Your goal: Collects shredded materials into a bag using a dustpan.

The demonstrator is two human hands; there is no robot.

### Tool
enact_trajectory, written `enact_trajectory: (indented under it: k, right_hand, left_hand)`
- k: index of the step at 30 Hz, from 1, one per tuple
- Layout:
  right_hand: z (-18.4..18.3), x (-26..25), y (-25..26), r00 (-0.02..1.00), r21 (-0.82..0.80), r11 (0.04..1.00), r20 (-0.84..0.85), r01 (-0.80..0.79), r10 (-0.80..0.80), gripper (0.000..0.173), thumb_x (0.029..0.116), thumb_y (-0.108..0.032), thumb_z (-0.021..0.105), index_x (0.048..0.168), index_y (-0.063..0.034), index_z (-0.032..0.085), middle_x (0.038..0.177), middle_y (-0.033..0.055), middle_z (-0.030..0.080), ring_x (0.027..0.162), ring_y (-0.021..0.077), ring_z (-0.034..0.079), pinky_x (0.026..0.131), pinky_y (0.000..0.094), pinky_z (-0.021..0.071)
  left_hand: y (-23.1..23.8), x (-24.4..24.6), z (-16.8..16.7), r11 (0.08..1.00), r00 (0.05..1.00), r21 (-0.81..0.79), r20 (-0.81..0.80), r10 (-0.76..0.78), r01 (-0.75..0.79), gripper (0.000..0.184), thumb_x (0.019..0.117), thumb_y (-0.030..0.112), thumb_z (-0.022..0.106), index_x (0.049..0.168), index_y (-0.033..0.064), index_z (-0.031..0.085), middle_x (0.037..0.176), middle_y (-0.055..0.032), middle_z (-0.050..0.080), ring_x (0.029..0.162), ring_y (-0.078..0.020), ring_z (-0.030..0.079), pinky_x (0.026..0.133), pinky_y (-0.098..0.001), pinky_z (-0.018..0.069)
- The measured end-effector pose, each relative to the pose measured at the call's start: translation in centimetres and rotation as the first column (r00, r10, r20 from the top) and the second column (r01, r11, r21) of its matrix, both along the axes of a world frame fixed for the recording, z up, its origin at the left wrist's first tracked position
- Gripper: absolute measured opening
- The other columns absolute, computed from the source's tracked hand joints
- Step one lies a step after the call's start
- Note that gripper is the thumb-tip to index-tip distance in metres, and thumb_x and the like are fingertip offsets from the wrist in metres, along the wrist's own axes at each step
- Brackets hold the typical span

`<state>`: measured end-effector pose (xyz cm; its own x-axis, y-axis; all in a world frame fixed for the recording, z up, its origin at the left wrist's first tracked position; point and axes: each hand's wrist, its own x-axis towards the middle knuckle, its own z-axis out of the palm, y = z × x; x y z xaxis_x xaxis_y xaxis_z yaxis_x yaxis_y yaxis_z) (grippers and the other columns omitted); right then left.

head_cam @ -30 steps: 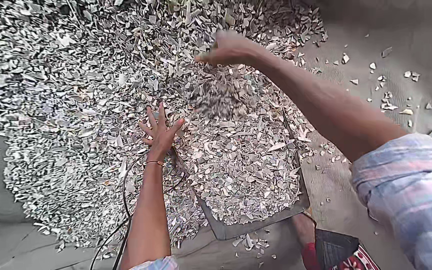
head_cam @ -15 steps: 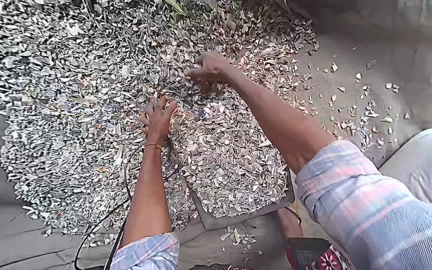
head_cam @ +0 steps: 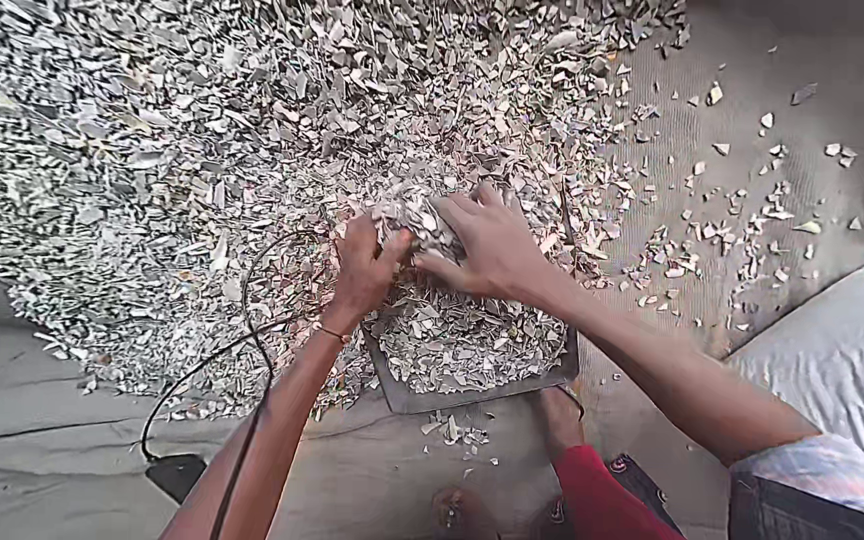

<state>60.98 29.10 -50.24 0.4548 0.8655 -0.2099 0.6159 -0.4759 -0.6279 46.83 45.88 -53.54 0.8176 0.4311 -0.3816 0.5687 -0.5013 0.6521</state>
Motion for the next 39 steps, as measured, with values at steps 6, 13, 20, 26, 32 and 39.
enact_trajectory:
  k: [6,13,20,26,32,39]
  right_hand:
    - [0.3,-7.2,-7.8,0.995,0.262,0.96,-0.047,0.098,-0.089,0.037,0.0846,-0.023,0.07,0.119,-0.0108,0.07,0.117,0.0061,0.074,0.122,0.0393,0.062,0.086,0.0634,0.0505]
    - [-0.8,-6.0,-15.0,0.846,0.209,0.821,-0.177,0.531,-0.503,0.032,0.0943,-0.024,0.064,0.114,0.0,0.071,0.117,0.0173,0.071,0.112,0.0269,0.067,0.094,0.0414,0.0553]
    - [-5.5,-5.0,-16.1,0.244,-0.459,0.543,-0.562,0.703,-0.79,0.046,0.1119,-0.034,0.035,0.129,0.0015,0.058,0.117,0.0145,0.063,0.105,0.0159,0.062,0.092,0.0386,0.0513]
    - [-4.9,-3.8,-12.1,-0.095,-0.599,0.278,-0.516,0.751,-0.851,0.055,0.1093,-0.052,0.035,0.134,-0.0087,0.058,0.12,0.0106,0.065,0.106,0.0174,0.064,0.088,0.0427,0.0542]
    - [-5.2,-1.9,-11.6,-0.213,-0.635,0.245,-0.555,0.733,-0.804,0.055,0.1049,-0.062,0.037,0.132,-0.0183,0.056,0.112,0.0045,0.065,0.101,0.0159,0.065,0.083,0.041,0.0554]
    - [-4.6,-2.1,-11.4,-0.095,-0.56,0.189,-0.438,0.807,-0.894,0.062,0.1071,-0.057,0.036,0.138,-0.0073,0.056,0.127,0.01,0.064,0.114,0.0159,0.062,0.094,0.0423,0.0525]
  left_hand:
    - [-4.3,-4.9,2.9,0.933,0.904,0.023,0.24,-0.353,0.358,0.057,0.0903,0.056,0.055,0.133,0.0205,0.067,0.143,-0.0016,0.062,0.139,-0.0386,0.047,0.106,-0.0681,0.0339]
    - [1.5,-8.1,3.9,0.922,0.932,-0.158,0.017,0.361,-0.354,0.04,0.1023,0.032,0.053,0.129,0.0026,0.06,0.131,-0.0105,0.062,0.119,-0.0172,0.061,0.097,-0.0403,0.0531]
    - [-3.2,-8.9,1.4,0.333,0.495,-0.37,-0.563,0.662,-0.867,0.067,0.1086,0.057,0.023,0.16,0.0142,0.029,0.166,-0.0118,0.028,0.15,-0.0323,0.032,0.114,-0.0599,0.0344]
    - [-3.4,-7.7,-0.8,0.252,0.459,-0.429,-0.493,0.739,-0.867,0.071,0.108,0.059,0.02,0.161,0.0115,0.028,0.165,-0.0108,0.033,0.15,-0.0223,0.034,0.12,-0.0485,0.0339]
    - [-3.7,-6.3,-1.1,0.255,0.418,-0.37,-0.478,0.773,-0.893,0.067,0.1064,0.061,0.027,0.159,0.0197,0.034,0.162,-0.008,0.037,0.147,-0.0232,0.038,0.116,-0.0538,0.0375]
    - [-6.4,-5.5,1.5,0.354,0.457,-0.313,-0.378,0.805,-0.881,0.063,0.1092,0.053,0.026,0.161,0.0179,0.031,0.168,-0.0051,0.026,0.154,-0.0179,0.025,0.123,-0.0495,0.0249]
